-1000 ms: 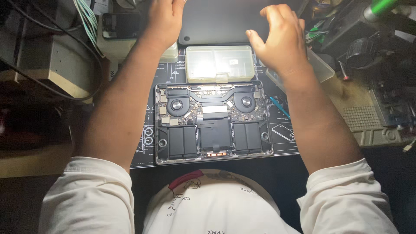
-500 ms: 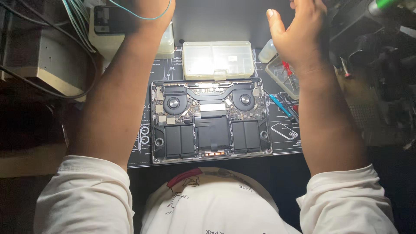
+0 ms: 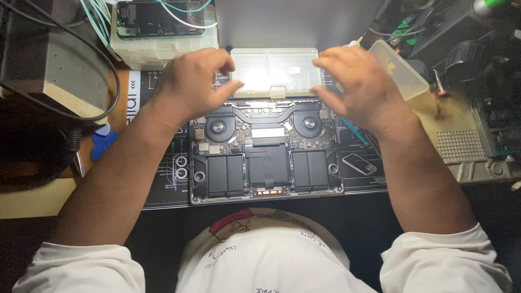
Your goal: The person uses a blue plastic prying tool to separate the bottom case of a silver laptop from its main body. They work around the edges to release clips, then lift the cover off to reveal the internal components, including the battery and cooling fans.
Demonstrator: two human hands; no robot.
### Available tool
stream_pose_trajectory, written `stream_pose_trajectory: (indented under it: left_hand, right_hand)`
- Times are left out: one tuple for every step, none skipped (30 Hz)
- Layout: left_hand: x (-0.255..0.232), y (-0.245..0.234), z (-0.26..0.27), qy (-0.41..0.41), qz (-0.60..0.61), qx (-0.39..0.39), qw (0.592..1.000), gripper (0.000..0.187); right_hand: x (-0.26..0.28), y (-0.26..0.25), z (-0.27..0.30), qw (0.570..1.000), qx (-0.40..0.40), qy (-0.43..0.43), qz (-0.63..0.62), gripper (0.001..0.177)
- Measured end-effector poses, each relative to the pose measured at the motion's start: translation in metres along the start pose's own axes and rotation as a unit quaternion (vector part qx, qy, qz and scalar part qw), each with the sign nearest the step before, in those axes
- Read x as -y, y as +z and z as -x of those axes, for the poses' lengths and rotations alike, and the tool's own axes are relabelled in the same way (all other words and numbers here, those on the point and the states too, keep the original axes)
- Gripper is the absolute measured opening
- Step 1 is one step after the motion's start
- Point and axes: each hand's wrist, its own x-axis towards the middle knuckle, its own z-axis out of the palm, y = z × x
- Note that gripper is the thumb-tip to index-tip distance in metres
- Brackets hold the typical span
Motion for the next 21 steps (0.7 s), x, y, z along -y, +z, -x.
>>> stream_pose_trajectory:
  left_hand:
    - [-0.001,0.002,0.001,0.053,-0.06,0.021,0.997,0.035]
    - [-0.003,0.004,0.002,0.105,-0.12,0.041,0.986,0.063]
    - [-0.002,0.011,0.0,0.105,-0.121,0.04,0.986,0.063]
    - [-0.001,0.017,-0.004,0.089,-0.151,0.08,0.981,0.077]
    - [0.0,0.022,-0.009,0.071,-0.181,0.12,0.974,0.092]
    - [0.005,0.027,-0.011,0.072,-0.183,0.117,0.974,0.092]
    - [0.01,0.032,-0.014,0.066,-0.206,0.12,0.969,0.091]
    - [0.015,0.038,-0.017,0.06,-0.229,0.125,0.963,0.09]
    - [0.014,0.036,-0.018,0.062,-0.23,0.124,0.963,0.09]
    - [0.012,0.033,-0.018,0.067,-0.23,0.119,0.964,0.085]
    - [0.011,0.032,-0.018,0.072,-0.23,0.114,0.964,0.082]
    - [0.011,0.03,-0.016,0.073,-0.23,0.115,0.964,0.082]
    - [0.011,0.029,-0.015,0.087,-0.193,0.072,0.975,0.071]
    - [0.011,0.028,-0.013,0.101,-0.156,0.03,0.982,0.061]
    - [0.009,0.028,-0.016,0.102,-0.155,0.031,0.982,0.061]
    - [0.008,0.029,-0.019,0.071,-0.128,0.019,0.989,0.058]
    - [0.006,0.029,-0.022,0.041,-0.1,0.006,0.994,0.056]
    - [0.008,0.032,-0.026,0.04,-0.1,0.006,0.994,0.056]
    - [0.011,0.034,-0.029,0.084,-0.095,-0.107,0.986,0.035]
    - [0.012,0.037,-0.032,0.128,-0.087,-0.217,0.964,0.016]
    - [0.011,0.037,-0.035,0.128,-0.086,-0.216,0.964,0.016]
  right_hand:
    - [-0.003,0.01,0.003,0.998,0.055,-0.002,0.03,0.04]
    - [-0.006,0.02,0.007,0.992,0.108,-0.005,0.061,0.044]
    - [-0.008,0.027,0.008,0.992,0.107,-0.006,0.062,0.044]
    - [-0.011,0.033,0.007,0.99,0.118,-0.005,0.079,0.048]
    - [-0.015,0.038,0.005,0.987,0.129,-0.004,0.096,0.052]
    - [-0.017,0.041,0.003,0.987,0.126,-0.006,0.098,0.052]
    - [-0.02,0.043,0.002,0.985,0.145,0.008,0.096,0.051]
    - [-0.023,0.046,0.002,0.982,0.166,0.024,0.092,0.05]
    - [-0.025,0.045,0.002,0.982,0.164,0.025,0.094,0.05]
    - [-0.027,0.045,0.003,0.981,0.173,0.027,0.082,0.047]
    - [-0.028,0.045,0.003,0.98,0.182,0.03,0.069,0.045]
    - [-0.023,0.04,0.0,0.98,0.182,0.03,0.069,0.045]
    - [-0.018,0.035,-0.003,0.985,0.159,0.047,0.045,0.04]
    - [-0.013,0.03,-0.007,0.988,0.137,0.063,0.021,0.036]
    - [-0.018,0.029,-0.008,0.988,0.138,0.064,0.021,0.036]
    - [-0.023,0.028,-0.01,0.988,0.133,0.078,0.01,0.037]
    - [-0.027,0.027,-0.011,0.987,0.128,0.093,-0.001,0.037]
    - [-0.031,0.03,-0.013,0.988,0.128,0.092,0.0,0.037]
    - [-0.035,0.033,-0.015,0.992,0.066,0.086,0.072,0.027]
    - [-0.039,0.036,-0.015,0.987,0.004,0.08,0.143,0.018]
    - [-0.041,0.038,-0.018,0.986,0.005,0.081,0.143,0.018]
